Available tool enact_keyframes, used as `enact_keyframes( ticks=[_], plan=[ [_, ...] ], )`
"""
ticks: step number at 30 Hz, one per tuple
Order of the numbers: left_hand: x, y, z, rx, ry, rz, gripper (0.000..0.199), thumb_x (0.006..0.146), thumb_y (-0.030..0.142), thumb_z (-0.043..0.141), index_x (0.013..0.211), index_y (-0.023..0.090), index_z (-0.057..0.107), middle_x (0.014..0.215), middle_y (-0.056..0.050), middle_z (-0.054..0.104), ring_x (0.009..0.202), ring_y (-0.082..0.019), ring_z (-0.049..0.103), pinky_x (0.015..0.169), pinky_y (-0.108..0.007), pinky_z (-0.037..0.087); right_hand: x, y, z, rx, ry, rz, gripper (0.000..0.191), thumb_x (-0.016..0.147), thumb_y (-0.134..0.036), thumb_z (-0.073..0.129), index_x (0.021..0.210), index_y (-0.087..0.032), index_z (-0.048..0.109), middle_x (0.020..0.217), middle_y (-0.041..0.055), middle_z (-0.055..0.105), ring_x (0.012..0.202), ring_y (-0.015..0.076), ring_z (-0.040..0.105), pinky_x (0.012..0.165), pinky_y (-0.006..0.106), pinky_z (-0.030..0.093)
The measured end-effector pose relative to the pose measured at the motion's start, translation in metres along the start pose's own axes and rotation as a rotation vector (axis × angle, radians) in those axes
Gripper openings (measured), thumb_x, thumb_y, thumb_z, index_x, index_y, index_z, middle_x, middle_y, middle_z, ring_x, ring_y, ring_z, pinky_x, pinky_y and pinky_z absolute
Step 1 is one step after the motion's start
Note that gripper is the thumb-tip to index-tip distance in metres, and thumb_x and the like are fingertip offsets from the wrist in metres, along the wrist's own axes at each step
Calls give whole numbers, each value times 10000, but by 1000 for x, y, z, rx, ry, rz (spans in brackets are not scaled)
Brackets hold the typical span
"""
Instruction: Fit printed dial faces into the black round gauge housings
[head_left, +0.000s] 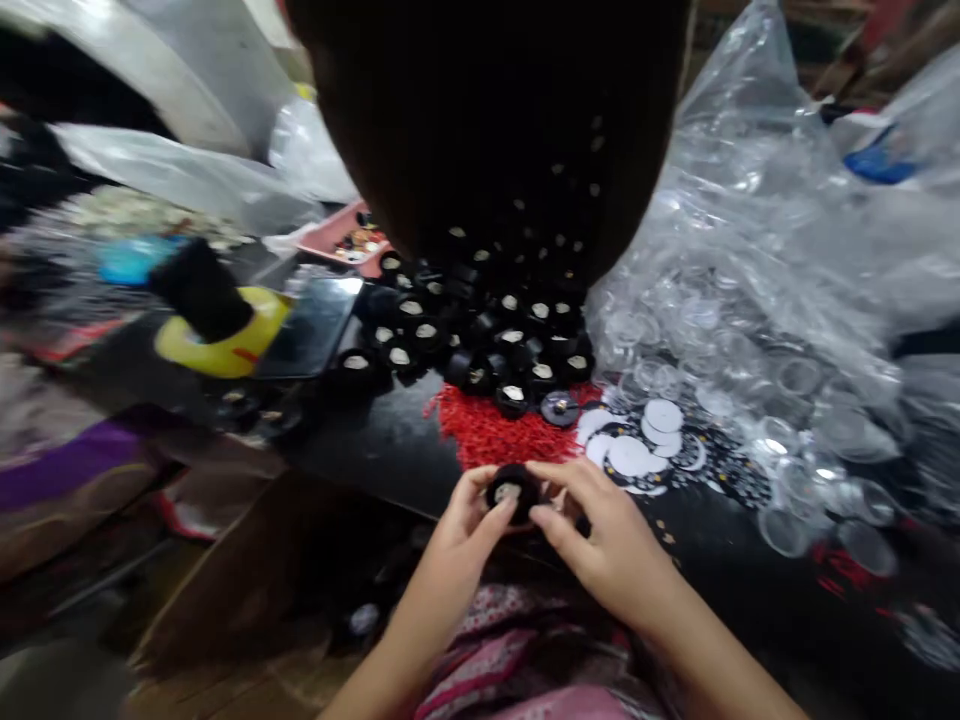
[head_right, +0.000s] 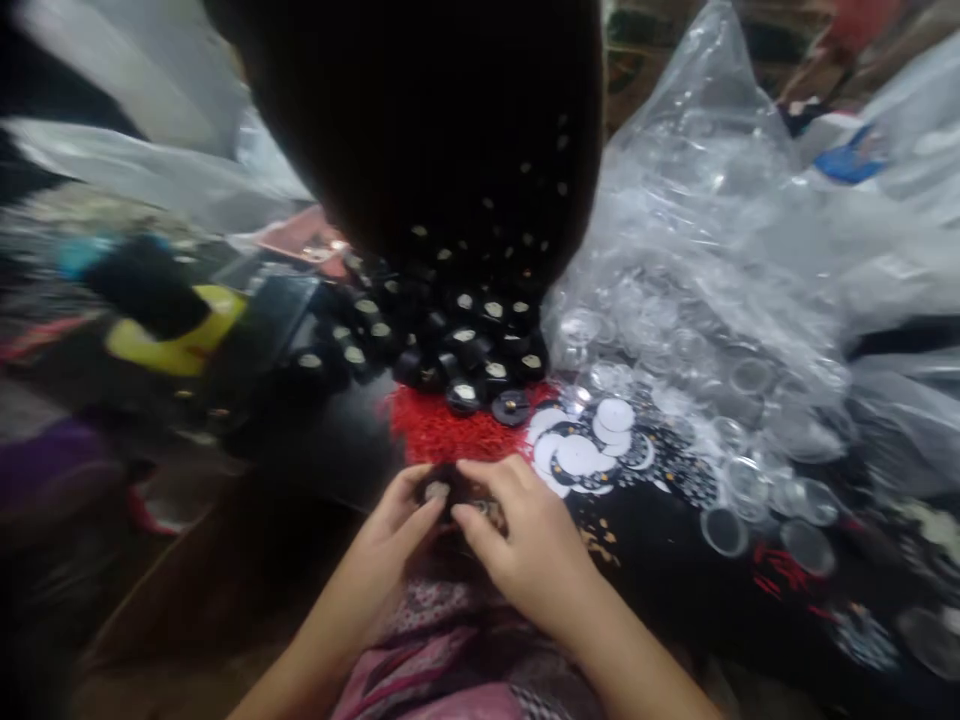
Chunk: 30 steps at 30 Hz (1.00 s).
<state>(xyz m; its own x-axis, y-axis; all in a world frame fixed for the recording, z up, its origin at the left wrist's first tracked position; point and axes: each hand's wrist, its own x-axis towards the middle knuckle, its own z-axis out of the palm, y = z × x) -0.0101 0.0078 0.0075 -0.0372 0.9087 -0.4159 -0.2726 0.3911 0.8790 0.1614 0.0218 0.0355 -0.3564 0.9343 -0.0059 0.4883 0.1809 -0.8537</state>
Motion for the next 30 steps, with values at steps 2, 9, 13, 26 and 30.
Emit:
enact_keyframes(
  ticks=[2, 9, 13, 26, 30],
  plan=[
    [-6, -7, 2, -171, 12, -110, 338, 810, 332, 731, 1120, 244, 630, 1043, -17, 719, 893, -174, 702, 824, -294, 567, -7, 10, -13, -56, -12, 25, 305, 952, -326, 535, 1226, -239, 636, 1015, 60, 671, 896, 188, 623, 832, 347, 506],
    [5, -13, 20, -328, -115, -174, 269, 810, 308, 733, 1060, 238, 663, 1069, -35, 726, 941, -189, 693, 828, -292, 561, -11, 66, -55, -639, 211, 246, 445, 861, -319, 647, 1273, -157, 605, 1199, 173, 571, 1096, 354, 568, 927, 547, 442],
    [2, -14, 31, -397, -194, -211, 245, 903, 436, 601, 1037, 235, 640, 1114, -83, 738, 958, -188, 696, 796, -286, 558, -5, 70, -52, -575, 322, 197, 289, 872, -274, 608, 1135, -156, 637, 1130, 145, 611, 1076, 312, 582, 927, 500, 444],
    [5, -12, 48, -572, -132, -275, 397, 945, 418, 541, 1312, 268, 566, 1253, -56, 695, 1151, -205, 651, 996, -363, 514, -4, 32, -24, 90, 133, 198, 234, 881, -216, 581, 1098, -218, 666, 929, 24, 654, 857, 174, 618, 821, 338, 482],
    [4, -14, 45, -521, -116, -221, 377, 943, 417, 547, 1286, 263, 580, 1136, -53, 741, 1106, -187, 673, 985, -344, 519, -9, 35, -31, 145, 210, 230, 90, 855, -289, 635, 820, -208, 653, 845, 9, 613, 765, 163, 583, 721, 304, 470]
  ],
)
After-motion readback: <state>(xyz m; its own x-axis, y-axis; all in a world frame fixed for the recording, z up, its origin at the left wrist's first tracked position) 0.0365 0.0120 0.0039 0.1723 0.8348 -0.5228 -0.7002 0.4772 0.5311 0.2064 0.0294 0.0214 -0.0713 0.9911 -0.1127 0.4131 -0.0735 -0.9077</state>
